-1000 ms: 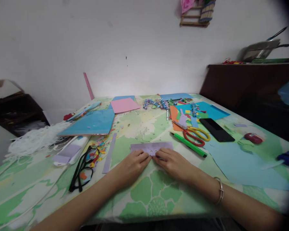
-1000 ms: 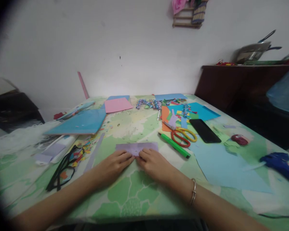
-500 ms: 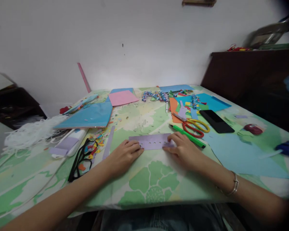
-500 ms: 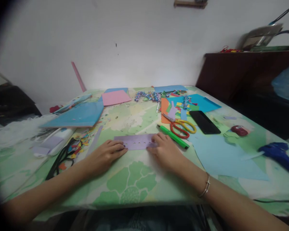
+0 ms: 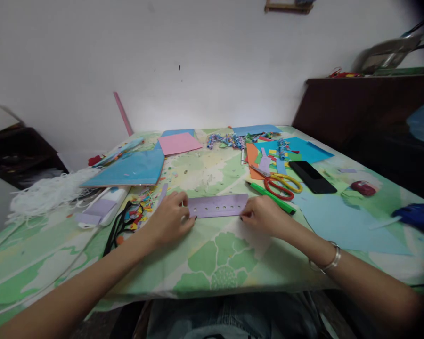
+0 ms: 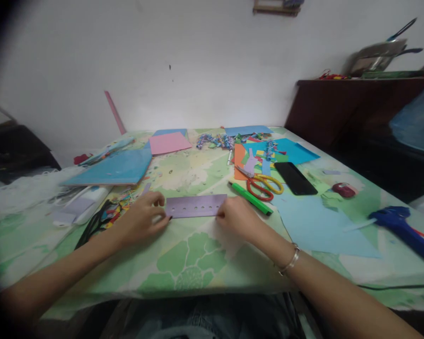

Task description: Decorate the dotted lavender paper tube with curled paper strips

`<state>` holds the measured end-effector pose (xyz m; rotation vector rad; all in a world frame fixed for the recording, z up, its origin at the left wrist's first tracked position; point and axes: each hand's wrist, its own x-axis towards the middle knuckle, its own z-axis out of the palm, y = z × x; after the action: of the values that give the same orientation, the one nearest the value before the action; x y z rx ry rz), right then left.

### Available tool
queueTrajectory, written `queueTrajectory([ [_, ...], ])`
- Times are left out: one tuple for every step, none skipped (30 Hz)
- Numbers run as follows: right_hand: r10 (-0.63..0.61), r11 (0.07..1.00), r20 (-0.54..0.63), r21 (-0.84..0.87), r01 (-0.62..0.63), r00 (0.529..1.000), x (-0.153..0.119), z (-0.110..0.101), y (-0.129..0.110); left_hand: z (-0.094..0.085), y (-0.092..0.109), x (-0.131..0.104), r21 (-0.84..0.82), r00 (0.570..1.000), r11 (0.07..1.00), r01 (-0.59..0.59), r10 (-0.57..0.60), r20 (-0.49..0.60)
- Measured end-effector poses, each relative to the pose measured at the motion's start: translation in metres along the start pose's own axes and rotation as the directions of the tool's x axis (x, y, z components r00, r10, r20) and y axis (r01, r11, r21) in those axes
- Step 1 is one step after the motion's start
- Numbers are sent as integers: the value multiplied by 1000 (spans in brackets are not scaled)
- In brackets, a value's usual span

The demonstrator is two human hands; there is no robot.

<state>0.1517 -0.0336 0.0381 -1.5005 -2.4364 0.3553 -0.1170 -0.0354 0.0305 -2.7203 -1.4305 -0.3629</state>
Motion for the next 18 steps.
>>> queueTrajectory([
  [22, 999, 35, 42, -23, 999, 9, 0, -7, -1, 6, 11, -19, 997, 998, 64, -64, 34],
  [47, 995, 66, 83, -53, 997, 17, 1, -13, -1, 11, 22, -54, 990, 991, 120, -116, 87],
  [75, 987, 110, 131, -89, 991, 25, 4, -17, -1, 16, 32, -104, 977, 979, 173, -157, 142],
  [107, 969, 171, 201, -141, 979, 33, 7, -21, 0, 19, 40, -170, 958, 959, 228, -190, 216],
  [139, 939, 239, 278, -204, 961, 39, 12, -22, 1, 21, 47, -246, 925, 924, 293, -208, 318],
  [164, 900, 294, 345, -265, 942, 44, 17, -23, 2, 23, 51, -328, 881, 871, 365, -209, 424],
  [176, 862, 338, 400, -311, 924, 49, 21, -24, 3, 24, 54, -393, 834, 807, 442, -208, 511],
  [182, 834, 363, 435, -339, 914, 52, 25, -24, 3, 24, 56, -440, 791, 739, 510, -202, 578],
  [180, 818, 372, 457, -349, 910, 54, 28, -25, 4, 24, 57, -472, 758, 676, 566, -200, 621],
  [176, 809, 378, 470, -352, 909, 56, 30, -26, 4, 24, 57, -492, 737, 627, 604, -206, 643],
  [177, 800, 383, 480, -359, 907, 57, 31, -27, 5, 22, 57, -506, 727, 595, 625, -208, 654],
  [184, 788, 387, 491, -371, 903, 57, 32, -29, 6, 21, 58, -517, 722, 574, 634, -201, 662],
  [192, 773, 393, 504, -385, 899, 57, 31, -30, 7, 20, 58, -526, 718, 561, 639, -190, 670],
  [199, 756, 400, 517, -400, 894, 58, 31, -31, 9, 18, 59, -530, 712, 553, 643, -176, 680],
  [207, 740, 406, 530, -414, 890, 58, 32, -32, 10, 17, 60, -530, 704, 547, 648, -162, 692],
  [212, 728, 409, 540, -422, 888, 58, 32, -32, 11, 16, 60, -528, 695, 544, 652, -151, 703],
  [214, 718, 408, 550, -426, 887, 58, 33, -31, 12, 15, 60, -526, 690, 541, 656, -146, 709],
  [215, 707, 410, 561, -431, 886, 58, 34, -31, 13, 15, 60, -530, 692, 539, 655, -145, 707],
])
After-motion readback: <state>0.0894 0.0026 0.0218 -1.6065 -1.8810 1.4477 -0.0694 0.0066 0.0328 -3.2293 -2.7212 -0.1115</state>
